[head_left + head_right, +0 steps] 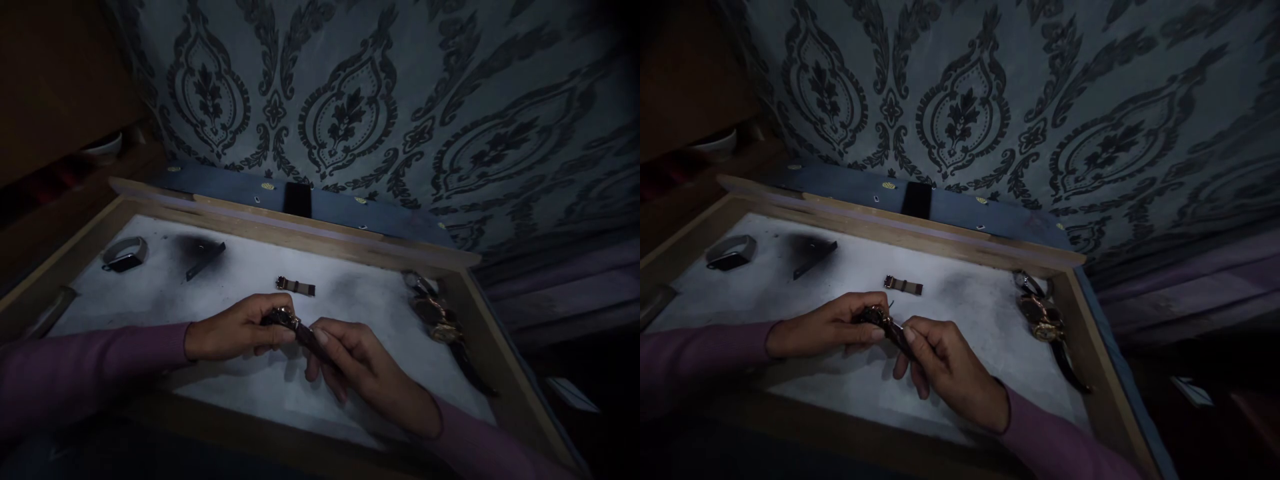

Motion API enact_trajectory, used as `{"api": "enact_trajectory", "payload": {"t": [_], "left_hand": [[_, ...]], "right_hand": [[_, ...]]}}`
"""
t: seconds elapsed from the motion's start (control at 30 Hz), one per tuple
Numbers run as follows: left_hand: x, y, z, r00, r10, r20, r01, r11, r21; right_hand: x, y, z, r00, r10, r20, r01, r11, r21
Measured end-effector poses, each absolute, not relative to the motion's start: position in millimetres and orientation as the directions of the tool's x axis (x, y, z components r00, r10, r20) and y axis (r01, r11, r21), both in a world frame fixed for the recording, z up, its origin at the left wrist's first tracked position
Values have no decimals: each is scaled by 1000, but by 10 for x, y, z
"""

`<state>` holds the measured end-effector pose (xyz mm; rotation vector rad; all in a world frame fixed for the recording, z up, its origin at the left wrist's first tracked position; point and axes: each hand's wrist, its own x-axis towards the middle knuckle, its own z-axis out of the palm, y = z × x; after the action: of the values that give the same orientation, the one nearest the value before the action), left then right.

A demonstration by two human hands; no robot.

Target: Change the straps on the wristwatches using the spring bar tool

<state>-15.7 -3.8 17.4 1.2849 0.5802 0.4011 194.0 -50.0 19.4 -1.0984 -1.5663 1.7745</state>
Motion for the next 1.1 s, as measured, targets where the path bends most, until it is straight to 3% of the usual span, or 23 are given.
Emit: {"api": "enact_trajectory", "payload": {"t": [1.1], "left_hand": [[-181, -2, 114, 825, 526, -205, 48, 297, 954]], "right_hand": [[1971, -475, 165, -544, 801, -251, 193, -172, -966]]}}
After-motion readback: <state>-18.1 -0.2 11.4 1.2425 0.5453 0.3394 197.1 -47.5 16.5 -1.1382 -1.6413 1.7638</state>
